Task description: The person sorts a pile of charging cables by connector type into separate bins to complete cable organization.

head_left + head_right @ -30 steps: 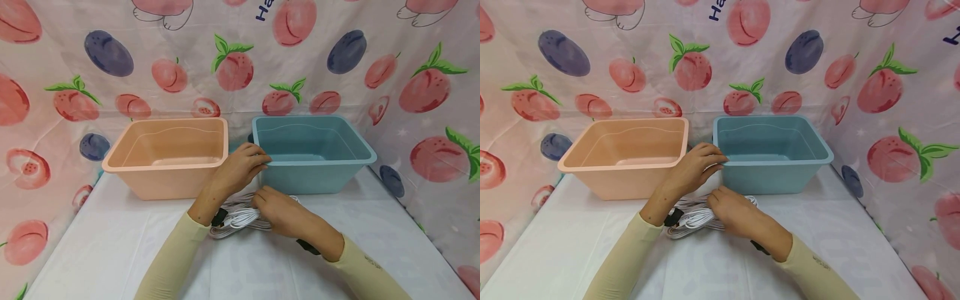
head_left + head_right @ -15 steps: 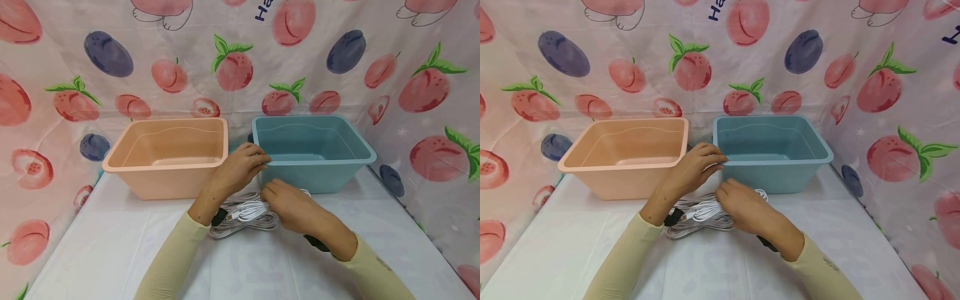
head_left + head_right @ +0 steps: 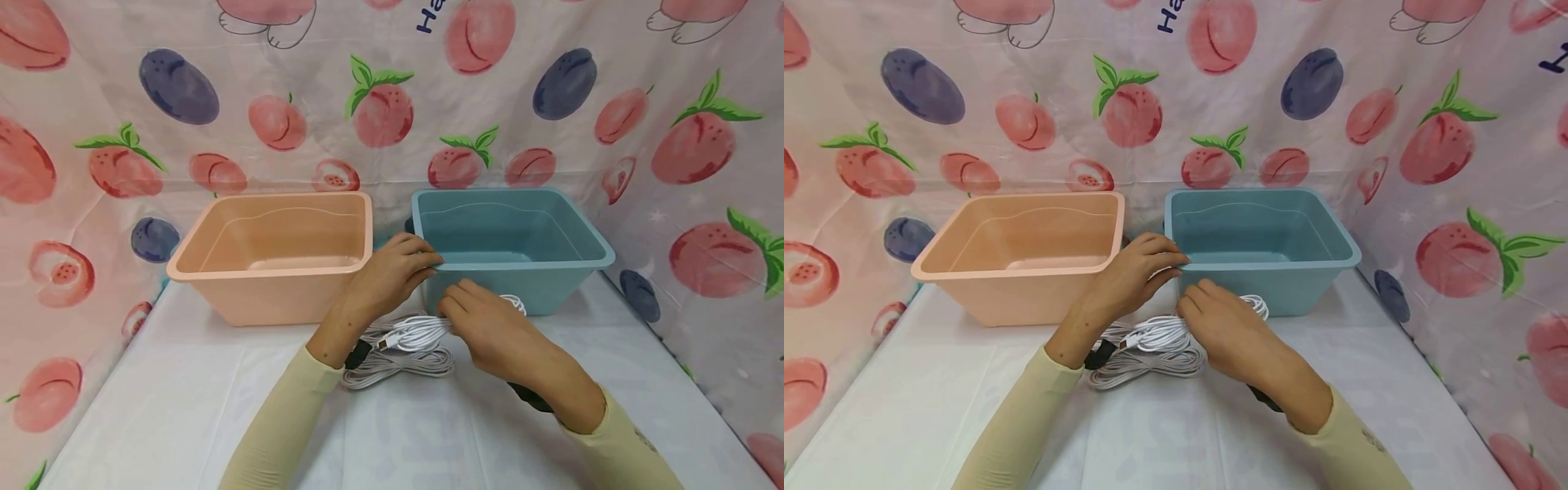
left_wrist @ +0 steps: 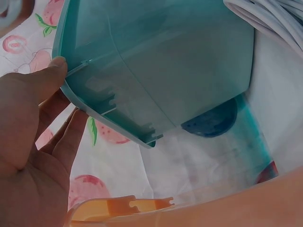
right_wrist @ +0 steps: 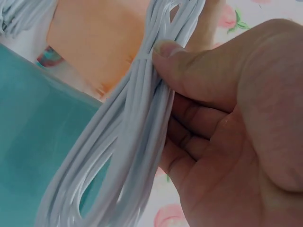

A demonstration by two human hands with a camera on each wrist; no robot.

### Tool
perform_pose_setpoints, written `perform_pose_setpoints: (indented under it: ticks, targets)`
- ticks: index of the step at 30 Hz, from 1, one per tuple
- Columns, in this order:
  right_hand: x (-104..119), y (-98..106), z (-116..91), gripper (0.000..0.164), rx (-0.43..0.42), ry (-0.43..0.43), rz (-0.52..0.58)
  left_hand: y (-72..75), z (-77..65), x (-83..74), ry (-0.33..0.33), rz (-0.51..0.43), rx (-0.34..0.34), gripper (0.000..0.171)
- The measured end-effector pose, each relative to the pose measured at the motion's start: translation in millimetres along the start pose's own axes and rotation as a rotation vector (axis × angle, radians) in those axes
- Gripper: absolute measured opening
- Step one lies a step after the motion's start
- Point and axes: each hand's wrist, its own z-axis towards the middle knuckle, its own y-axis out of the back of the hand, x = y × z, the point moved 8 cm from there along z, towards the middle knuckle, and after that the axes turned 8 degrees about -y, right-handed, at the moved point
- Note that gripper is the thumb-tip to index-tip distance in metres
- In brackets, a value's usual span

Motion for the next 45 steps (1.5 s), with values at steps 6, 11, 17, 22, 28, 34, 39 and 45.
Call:
perform_pose_setpoints:
  ticks: [6,11,17,22,28,34,39,45]
  targets:
    - [-0.8,14.3,-3.5,0.040,-0.032,-0.014,0.015,-0.2,-0.1,0.0,-0.004,0.005,-0.006,0.019]
    - [-2.5,24.7,-6.6,0.045,-0.056,-0.033,0.016,0.5,0.0,-1.3,-0.008,0.012,-0.012,0.019]
    - [-3.9,38.0,-8.9,0.041,-0.132,-0.009,0.035,0.1,-0.2,-1.4,-0.008,0.018,-0.013,0.019]
    - [-6.6,45.1,-9.7,0.040,-0.179,-0.004,0.029,0.3,-0.1,-1.7,-0.008,0.018,-0.009,0.019]
    - [-10.8,52.8,-9.7,0.042,-0.270,0.000,0.024,-0.3,-0.5,-0.9,0.003,0.002,0.002,0.021]
    - [-21.1,57.6,-8.6,0.047,-0.360,-0.006,0.012,-1.1,-1.1,-0.8,0.007,-0.013,0.036,0.023]
    - [-35.1,58.4,-8.1,0.048,-0.429,-0.025,0.016,-2.1,-2.0,0.6,0.027,-0.011,0.064,0.041]
    - [-54.8,51.2,-8.9,0.043,-0.420,-0.072,0.018,-3.4,-1.3,1.9,0.048,0.013,0.066,0.042]
